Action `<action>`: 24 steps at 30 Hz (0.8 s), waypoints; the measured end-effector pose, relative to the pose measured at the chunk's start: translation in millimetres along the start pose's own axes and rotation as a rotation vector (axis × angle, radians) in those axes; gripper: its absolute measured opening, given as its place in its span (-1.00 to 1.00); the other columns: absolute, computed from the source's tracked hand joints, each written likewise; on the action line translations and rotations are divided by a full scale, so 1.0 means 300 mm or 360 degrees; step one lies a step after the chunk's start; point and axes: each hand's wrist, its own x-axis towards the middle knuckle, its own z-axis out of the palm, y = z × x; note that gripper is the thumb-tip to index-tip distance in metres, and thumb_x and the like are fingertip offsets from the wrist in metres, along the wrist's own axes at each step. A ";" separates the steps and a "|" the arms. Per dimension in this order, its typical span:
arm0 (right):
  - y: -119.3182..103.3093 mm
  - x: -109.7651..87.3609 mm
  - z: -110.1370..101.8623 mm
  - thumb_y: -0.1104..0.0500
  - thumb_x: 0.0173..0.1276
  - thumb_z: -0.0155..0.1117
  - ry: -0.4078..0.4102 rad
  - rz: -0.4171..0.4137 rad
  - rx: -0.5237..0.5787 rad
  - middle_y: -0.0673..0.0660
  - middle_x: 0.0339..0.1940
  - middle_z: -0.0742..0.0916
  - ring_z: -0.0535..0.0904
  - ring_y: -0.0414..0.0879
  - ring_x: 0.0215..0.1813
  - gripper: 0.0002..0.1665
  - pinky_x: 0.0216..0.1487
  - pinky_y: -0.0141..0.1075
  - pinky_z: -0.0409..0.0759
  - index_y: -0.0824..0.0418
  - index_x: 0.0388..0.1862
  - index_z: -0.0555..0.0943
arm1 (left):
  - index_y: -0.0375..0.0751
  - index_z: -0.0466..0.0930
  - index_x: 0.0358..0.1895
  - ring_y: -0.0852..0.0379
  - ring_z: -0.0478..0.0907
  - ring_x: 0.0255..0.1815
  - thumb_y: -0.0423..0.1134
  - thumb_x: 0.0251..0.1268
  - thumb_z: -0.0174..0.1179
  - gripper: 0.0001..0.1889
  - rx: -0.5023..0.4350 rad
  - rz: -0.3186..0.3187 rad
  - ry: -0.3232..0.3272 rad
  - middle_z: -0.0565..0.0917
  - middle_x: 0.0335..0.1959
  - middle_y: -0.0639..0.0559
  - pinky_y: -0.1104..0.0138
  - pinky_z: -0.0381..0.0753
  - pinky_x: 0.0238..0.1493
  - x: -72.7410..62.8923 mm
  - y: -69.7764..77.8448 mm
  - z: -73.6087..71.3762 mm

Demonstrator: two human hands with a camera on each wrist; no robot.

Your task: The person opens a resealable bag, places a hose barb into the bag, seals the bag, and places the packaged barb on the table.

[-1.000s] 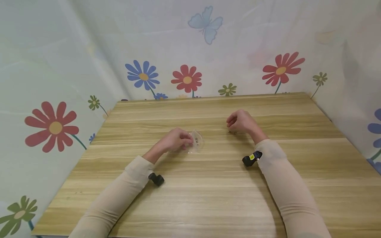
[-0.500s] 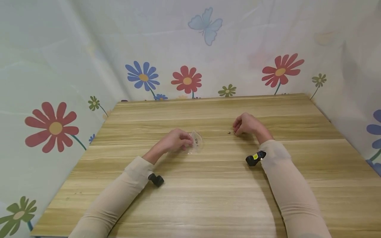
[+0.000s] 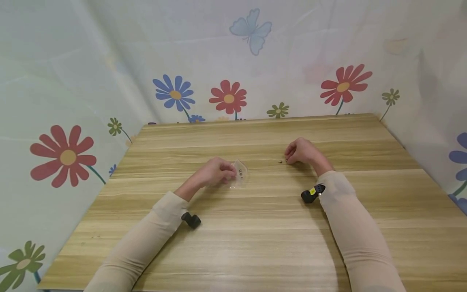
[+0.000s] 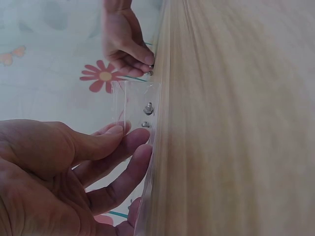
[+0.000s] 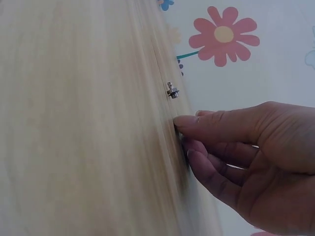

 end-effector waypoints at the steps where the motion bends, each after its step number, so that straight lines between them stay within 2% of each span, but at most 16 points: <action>1: 0.004 0.000 -0.001 0.42 0.18 0.47 0.0008 -0.0002 0.0003 0.24 -0.31 0.77 0.63 -0.14 -0.30 -0.72 -0.31 -0.42 0.54 0.50 -0.14 0.65 | -0.26 0.74 -0.15 0.06 0.69 -0.30 -0.34 0.46 0.18 -0.86 -0.0001 -0.0001 0.0001 0.76 -0.26 -0.06 0.32 0.68 -0.33 -0.001 0.000 0.000; 8: 0.032 -0.012 -0.016 0.27 0.19 0.53 0.0048 0.0051 0.0064 0.19 -0.23 0.76 0.62 -0.11 -0.20 -0.62 -0.14 -0.39 0.50 0.44 -0.07 0.65 | -0.25 0.75 -0.15 0.09 0.69 -0.33 -0.32 0.45 0.19 -0.86 0.0010 -0.0009 -0.0004 0.77 -0.26 -0.04 0.33 0.68 -0.33 -0.003 -0.002 -0.002; 14: 0.044 -0.009 -0.024 0.27 0.22 0.51 0.0036 0.0111 0.0165 0.21 -0.17 0.75 0.62 -0.09 -0.16 -0.58 -0.14 -0.39 0.53 0.43 0.01 0.63 | -0.25 0.75 -0.15 0.07 0.69 -0.34 -0.33 0.46 0.18 -0.86 0.0006 -0.0008 0.0008 0.76 -0.26 -0.04 0.29 0.69 -0.30 -0.002 -0.003 -0.003; 24: 0.016 -0.014 -0.017 0.28 0.25 0.49 0.0019 0.0105 0.0336 0.28 -0.05 0.75 0.68 -0.11 -0.11 -0.50 -0.11 -0.42 0.57 0.48 0.11 0.58 | -0.23 0.75 -0.16 0.07 0.69 -0.35 -0.33 0.46 0.18 -0.86 0.0018 -0.0014 0.0011 0.76 -0.25 -0.04 0.31 0.68 -0.32 -0.001 0.001 -0.003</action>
